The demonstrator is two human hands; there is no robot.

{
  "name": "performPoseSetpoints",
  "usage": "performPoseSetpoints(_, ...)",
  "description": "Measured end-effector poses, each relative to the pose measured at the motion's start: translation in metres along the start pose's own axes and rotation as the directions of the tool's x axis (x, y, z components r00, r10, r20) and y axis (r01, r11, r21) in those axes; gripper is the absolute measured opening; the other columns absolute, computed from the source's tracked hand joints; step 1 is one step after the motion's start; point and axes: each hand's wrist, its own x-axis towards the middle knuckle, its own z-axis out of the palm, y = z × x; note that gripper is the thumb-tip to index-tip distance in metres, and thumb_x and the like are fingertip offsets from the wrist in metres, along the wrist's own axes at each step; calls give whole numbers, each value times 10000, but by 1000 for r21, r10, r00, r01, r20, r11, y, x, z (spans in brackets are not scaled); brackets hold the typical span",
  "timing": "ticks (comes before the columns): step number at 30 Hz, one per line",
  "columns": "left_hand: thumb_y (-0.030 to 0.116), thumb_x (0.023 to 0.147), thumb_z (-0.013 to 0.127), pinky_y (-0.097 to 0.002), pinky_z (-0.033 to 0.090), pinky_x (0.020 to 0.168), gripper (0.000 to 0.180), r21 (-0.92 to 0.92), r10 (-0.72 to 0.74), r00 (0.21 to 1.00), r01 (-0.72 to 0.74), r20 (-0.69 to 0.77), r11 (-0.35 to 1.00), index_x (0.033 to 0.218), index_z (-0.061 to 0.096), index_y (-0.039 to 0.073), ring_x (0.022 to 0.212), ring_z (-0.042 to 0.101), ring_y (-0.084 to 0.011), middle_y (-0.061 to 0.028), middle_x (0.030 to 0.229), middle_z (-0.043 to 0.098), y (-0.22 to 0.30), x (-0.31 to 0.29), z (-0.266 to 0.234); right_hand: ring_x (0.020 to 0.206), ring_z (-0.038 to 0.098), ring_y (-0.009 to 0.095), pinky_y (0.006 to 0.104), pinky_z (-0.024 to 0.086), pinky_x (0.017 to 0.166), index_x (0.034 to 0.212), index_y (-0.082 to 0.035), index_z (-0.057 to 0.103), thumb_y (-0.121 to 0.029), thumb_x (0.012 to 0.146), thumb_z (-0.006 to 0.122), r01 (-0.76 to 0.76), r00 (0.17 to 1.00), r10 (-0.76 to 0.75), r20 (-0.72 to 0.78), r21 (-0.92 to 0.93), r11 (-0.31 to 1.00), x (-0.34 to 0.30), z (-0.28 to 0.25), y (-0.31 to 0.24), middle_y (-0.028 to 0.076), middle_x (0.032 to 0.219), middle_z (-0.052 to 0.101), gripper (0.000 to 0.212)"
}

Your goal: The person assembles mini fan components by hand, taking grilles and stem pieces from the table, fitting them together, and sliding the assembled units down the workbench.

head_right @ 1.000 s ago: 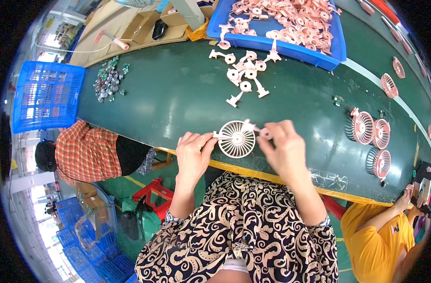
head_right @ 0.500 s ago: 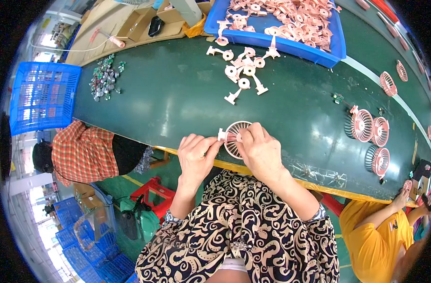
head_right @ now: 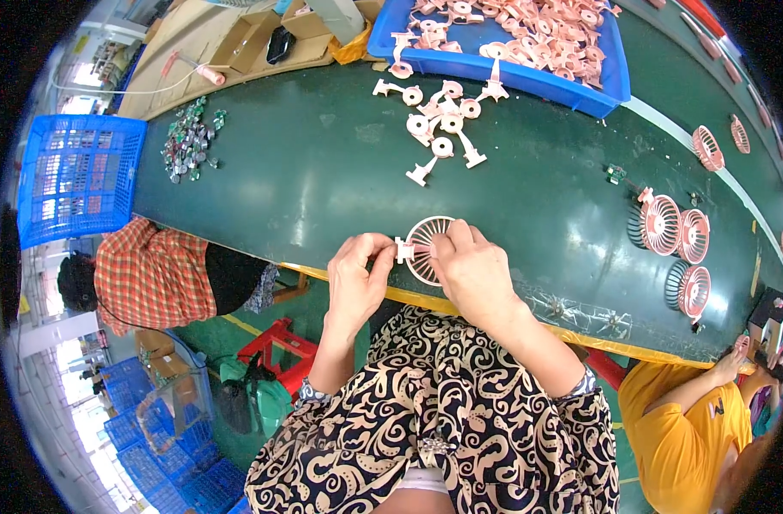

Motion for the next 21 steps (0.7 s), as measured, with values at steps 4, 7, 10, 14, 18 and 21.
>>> performPoseSetpoints(4, 134, 960, 721, -403, 531, 685, 118, 41, -40, 999, 39, 31, 998, 983, 669, 30, 749, 679, -300, -127, 822, 701, 2, 2, 0, 840, 684, 272, 383, 581, 643, 922, -43, 666, -99, 829, 725, 10, 994, 6, 105, -156, 988, 5, -1, -6, 113, 932, 585, 124)
performPoseSetpoints(7, 184, 966, 726, -400, 525, 673, 242, 107, -35, 998, 29, 54, 994, 1103, 635, 8, 729, 675, -300, -133, 799, 693, 12, 6, 4, 850, 693, 266, 364, 593, 644, 866, -22, 638, -58, 769, 689, 30, 987, 3, 158, -203, 979, 7, -1, -5, 134, 934, 589, 115)
performPoseSetpoints(10, 198, 963, 722, -414, 512, 666, 376, 103, 5, 999, -9, 42, 995, 1227, 564, -20, 690, 667, -304, -130, 744, 675, 10, 7, 14, 851, 697, 265, 362, 595, 643, 855, -23, 639, -57, 760, 685, 32, 988, -2, 152, -193, 981, 7, -1, -5, 134, 931, 591, 110)
performPoseSetpoints(14, 156, 961, 702, -435, 499, 641, 412, -4, -71, 995, 72, 69, 997, 1277, 517, -31, 608, 641, -304, -104, 666, 635, 3, 7, 23, 835, 696, 265, 369, 593, 643, 842, -24, 638, -80, 787, 697, 29, 992, -6, 124, -184, 983, 7, -1, -4, 127, 923, 594, 98)
performPoseSetpoints(18, 133, 955, 700, -433, 493, 618, 408, 43, 16, 1000, -17, 9, 999, 1281, 513, -27, 582, 625, -302, -95, 648, 616, 0, 5, 25, 863, 691, 288, 416, 583, 671, 919, -50, 689, -148, 882, 737, -41, 994, 51, 94, -98, 994, 4, -1, -6, 108, 955, 599, 115)
performPoseSetpoints(21, 166, 949, 711, -444, 480, 690, 362, -16, -57, 998, 58, 35, 998, 1221, 556, -17, 635, 651, -279, -46, 646, 612, 5, 7, 25, 882, 689, 297, 424, 585, 697, 978, -40, 700, -182, 879, 764, -42, 994, 49, 95, -83, 996, 2, -4, -2, 107, 987, 616, 184)
